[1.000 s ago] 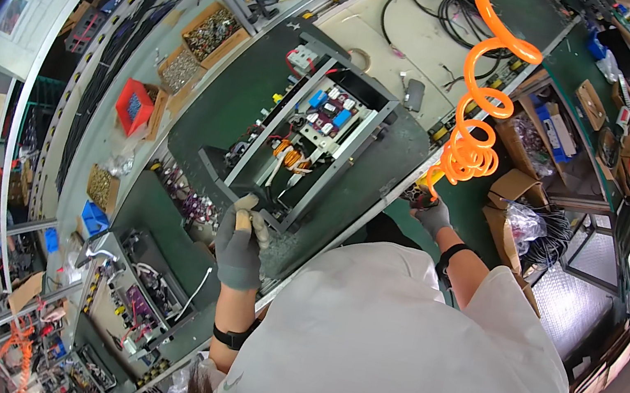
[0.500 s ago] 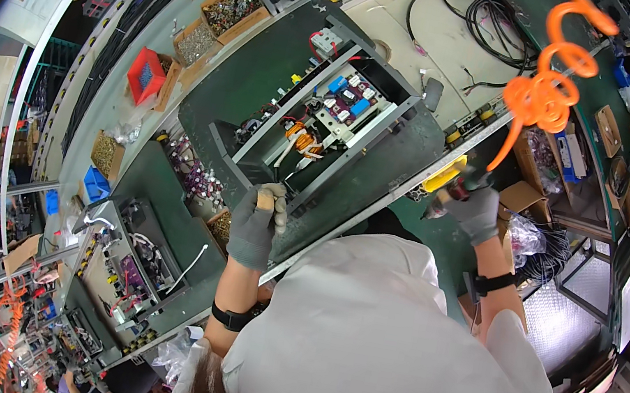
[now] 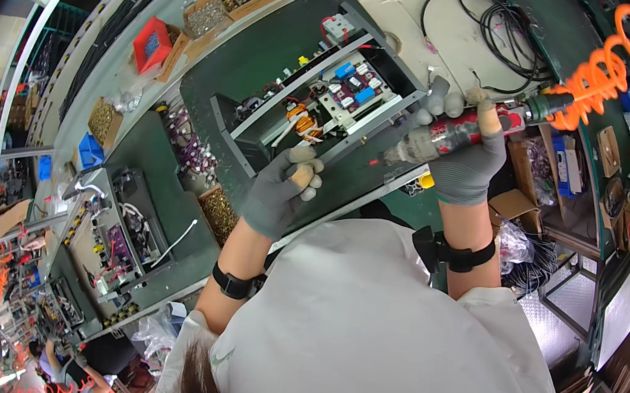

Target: Assembling internal wiring and electronic components into an inverter housing on a factory line.

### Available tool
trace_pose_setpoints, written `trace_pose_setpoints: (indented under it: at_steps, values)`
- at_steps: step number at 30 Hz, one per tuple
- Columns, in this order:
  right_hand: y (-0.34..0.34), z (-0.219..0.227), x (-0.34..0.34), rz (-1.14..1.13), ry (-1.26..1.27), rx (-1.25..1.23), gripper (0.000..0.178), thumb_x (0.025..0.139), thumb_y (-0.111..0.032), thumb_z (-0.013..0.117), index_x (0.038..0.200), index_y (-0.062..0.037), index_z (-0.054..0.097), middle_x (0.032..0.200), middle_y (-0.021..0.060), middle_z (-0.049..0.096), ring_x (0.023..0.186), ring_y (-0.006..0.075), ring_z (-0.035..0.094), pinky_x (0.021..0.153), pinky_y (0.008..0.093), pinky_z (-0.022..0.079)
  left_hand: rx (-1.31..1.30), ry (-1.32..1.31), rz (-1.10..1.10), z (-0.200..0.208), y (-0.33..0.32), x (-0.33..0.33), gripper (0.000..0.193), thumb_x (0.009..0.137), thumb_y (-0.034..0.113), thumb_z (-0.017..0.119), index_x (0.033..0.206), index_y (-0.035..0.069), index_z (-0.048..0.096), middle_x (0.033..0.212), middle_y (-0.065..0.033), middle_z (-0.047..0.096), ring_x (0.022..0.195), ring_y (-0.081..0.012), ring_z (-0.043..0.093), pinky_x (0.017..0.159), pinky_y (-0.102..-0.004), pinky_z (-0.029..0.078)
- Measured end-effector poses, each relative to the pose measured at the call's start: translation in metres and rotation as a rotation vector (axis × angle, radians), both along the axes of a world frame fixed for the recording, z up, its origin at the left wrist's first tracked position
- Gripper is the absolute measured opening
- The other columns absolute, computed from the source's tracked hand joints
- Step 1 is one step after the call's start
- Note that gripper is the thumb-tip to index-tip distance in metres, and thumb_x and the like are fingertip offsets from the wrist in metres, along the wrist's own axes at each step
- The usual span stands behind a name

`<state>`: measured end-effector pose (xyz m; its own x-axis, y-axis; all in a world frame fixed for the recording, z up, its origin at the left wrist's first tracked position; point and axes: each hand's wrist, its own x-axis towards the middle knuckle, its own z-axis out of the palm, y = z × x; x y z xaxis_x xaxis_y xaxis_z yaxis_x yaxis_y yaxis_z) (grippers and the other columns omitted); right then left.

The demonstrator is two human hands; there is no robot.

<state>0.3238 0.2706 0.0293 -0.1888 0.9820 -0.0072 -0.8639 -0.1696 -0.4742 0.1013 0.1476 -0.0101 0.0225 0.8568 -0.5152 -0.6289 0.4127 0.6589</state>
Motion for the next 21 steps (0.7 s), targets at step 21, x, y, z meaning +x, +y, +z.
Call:
trace_pose_setpoints:
  at_steps: [21]
  values:
    - [-0.011, 0.014, -0.077, 0.254, 0.054, 0.147, 0.017, 0.08, -0.021, 0.054, 0.093, -0.0105, 0.056, 0.07, 0.006, 0.044, 0.071, 0.0248, 0.048, 0.067, 0.038, 0.042, 0.111, 0.198, 0.11, -0.005, -0.029, -0.021, 0.036, 0.082, 0.001, 0.063, 0.115, -0.001, 0.049, 0.097, -0.0125, 0.063, 0.082, -0.0203, 0.063, 0.069, -0.0264, 0.051]
